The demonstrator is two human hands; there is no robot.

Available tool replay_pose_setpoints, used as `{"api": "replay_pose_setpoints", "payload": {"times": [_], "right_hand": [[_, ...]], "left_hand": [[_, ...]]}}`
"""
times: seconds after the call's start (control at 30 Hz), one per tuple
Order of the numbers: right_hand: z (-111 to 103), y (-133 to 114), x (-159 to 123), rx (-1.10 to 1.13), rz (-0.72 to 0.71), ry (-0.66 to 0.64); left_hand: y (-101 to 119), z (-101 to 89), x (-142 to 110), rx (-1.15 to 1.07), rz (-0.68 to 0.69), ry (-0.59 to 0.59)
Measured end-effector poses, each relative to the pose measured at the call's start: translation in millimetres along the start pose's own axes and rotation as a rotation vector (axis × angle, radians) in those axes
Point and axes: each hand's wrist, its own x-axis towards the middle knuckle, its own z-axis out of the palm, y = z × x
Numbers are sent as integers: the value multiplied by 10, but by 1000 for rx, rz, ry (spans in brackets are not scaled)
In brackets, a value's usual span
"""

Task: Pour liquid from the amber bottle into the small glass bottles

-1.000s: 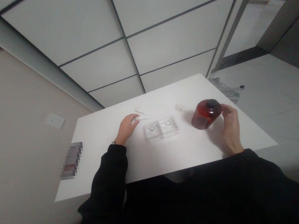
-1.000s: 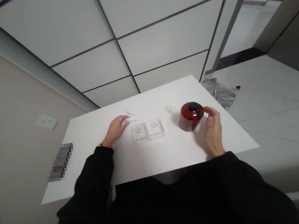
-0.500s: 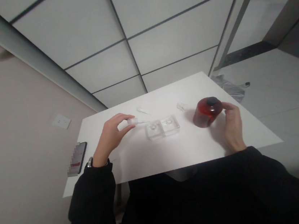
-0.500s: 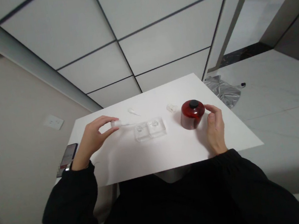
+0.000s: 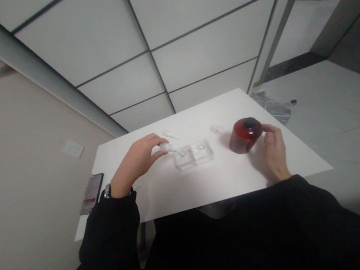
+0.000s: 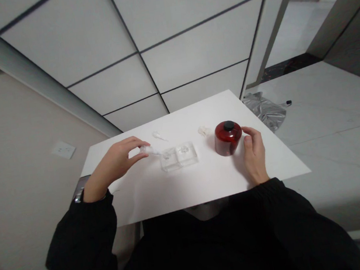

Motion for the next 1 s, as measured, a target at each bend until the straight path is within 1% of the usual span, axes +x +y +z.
{"api": "replay_pose_setpoints", "payload": {"times": [0.07, 0.17, 0.23, 0.3, 0.37, 0.4, 0.43, 0.47, 0.5, 0.53, 0.6, 0.67, 0.73, 0.83, 0.87, 0.93, 1.0], "right_hand": [[3, 16, 9, 4, -5, 6], [5, 55, 30, -1, -26, 23], [-5, 74, 30, -14, -101, 58], [-28, 51, 9, -23, -211, 117], [-57, -51, -29, -39, -356, 168], [-67, -141, -49, -46, -426, 175], [-69, -256, -64, -69, -534, 169], [-59, -395, -73, -75, -610, 135], [-35, -553, -72, -75, -653, 92], [5, -720, -60, -70, -694, 31], [132, -1050, -1, -50, -797, -216], [305, -1323, 98, -41, -822, -472], [499, -1509, 216, -73, -845, -720], [792, -1653, 372, -207, -865, -1079], [883, -1684, 408, -251, -872, -1169], [1044, -1744, 448, -344, -888, -1301], [1160, -1818, 455, -479, -907, -1360]], "left_hand": [[23, 43, 63, 13, 5, -42], [48, 194, 153, 7, 18, -100], [53, 312, 182, -15, 15, -103], [46, 410, 179, -36, 3, -72], [29, 478, 155, -50, -6, -39], [20, 502, 141, -55, -8, -28], [10, 524, 128, -59, -8, -23], [1, 544, 116, -60, -4, -25], [-6, 566, 107, -60, 1, -35], [-13, 593, 98, -59, 7, -50], [-31, 664, 79, -64, 19, -67], [-65, 769, 47, -115, 30, -42], [-122, 907, -1, -206, 20, 10], [-223, 1143, -84, -348, -51, 35], [-249, 1216, -108, -392, -78, 39], [-280, 1330, -145, -476, -112, 59], [-283, 1393, -166, -535, -130, 85]]}}
